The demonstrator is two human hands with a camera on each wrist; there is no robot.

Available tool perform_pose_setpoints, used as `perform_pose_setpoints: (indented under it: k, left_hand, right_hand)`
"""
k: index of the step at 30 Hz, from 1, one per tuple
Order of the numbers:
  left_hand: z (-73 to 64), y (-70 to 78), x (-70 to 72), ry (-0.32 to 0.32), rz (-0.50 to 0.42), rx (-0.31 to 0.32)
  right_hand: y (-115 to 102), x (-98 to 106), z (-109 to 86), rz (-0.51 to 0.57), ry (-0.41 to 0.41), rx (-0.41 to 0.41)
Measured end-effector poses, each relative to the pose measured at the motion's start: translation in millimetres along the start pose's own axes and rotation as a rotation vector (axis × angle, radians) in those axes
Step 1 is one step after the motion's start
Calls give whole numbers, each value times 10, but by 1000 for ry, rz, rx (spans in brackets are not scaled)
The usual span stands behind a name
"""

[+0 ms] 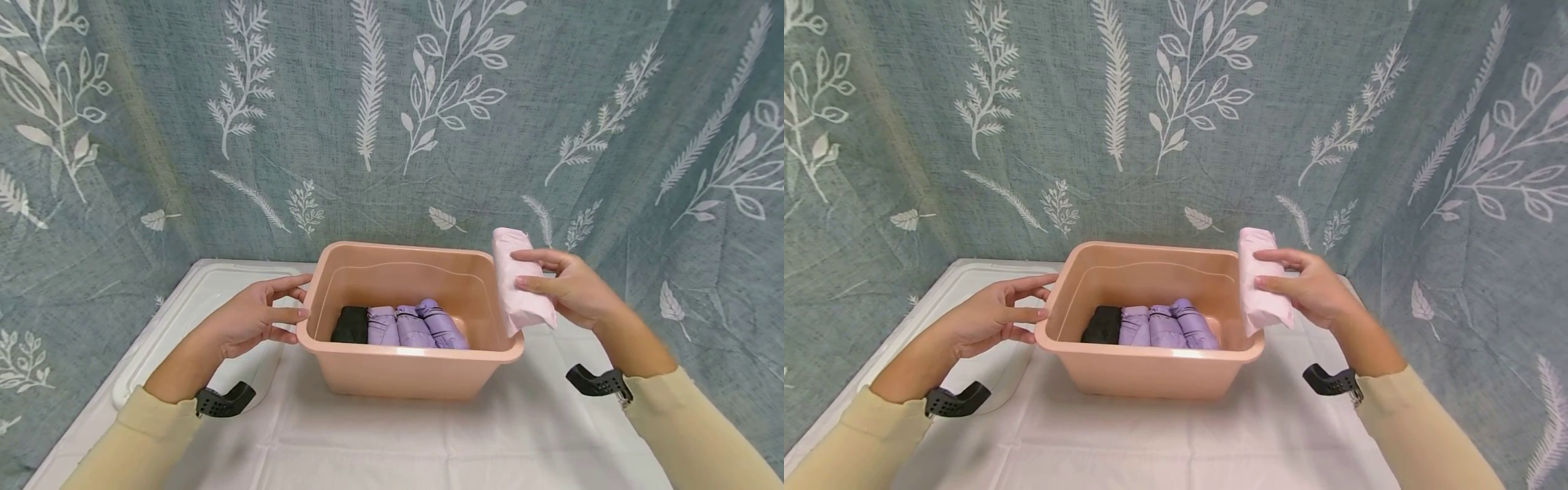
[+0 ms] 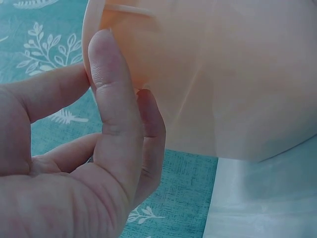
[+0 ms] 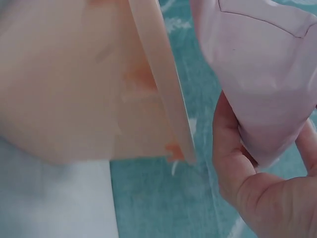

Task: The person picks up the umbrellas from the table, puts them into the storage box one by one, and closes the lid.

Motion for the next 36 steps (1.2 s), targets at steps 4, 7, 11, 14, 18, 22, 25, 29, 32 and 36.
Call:
perform_pose_setpoints:
  k: [4, 7, 11, 14, 18, 22, 25, 29, 32, 36]
  left_hand:
    - [3, 4, -2, -4, -1, -5]
    - [8, 1, -16, -7, -3, -9]
    - [19, -12, -35, -4, -6, -11]
    - [27, -25, -36, -1, -8, -12]
    - [28, -26, -33, -2, -3, -10]
    - [16, -18, -24, -6, -5, -9]
    - [6, -15, -16, -6, -10, -6]
    - [0, -13, -14, -8, -13, -7]
    - [2, -14, -11, -10, -12, -9]
    - [6, -14, -3, -4, -2, -3]
  right_hand:
    - [-24, -131, 2, -2, 4, -14]
    - [-36, -212, 13, -23, 15, -26]
    - [-40, -307, 29, -65, 24, -45]
    - [-37, -377, 39, -89, 21, -60]
    - [-44, -458, 58, -96, 22, -85]
    - [-78, -543, 83, -92, 18, -115]
    - [-104, -626, 110, -70, 3, -142]
    - [-117, -723, 145, -49, -15, -190]
    - [-117, -778, 172, -78, -18, -231]
    - [-120, -838, 224, -173, -19, -260]
Point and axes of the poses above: each hand's wrist, its own z-axis towards the middle knuckle, its own x-axis out of the back of the hand, y = z × x, the point moved 1 cm from there along z, towards the middle knuckle, and after that the axes turned 15 degrees about y, right-handed, at the moved point
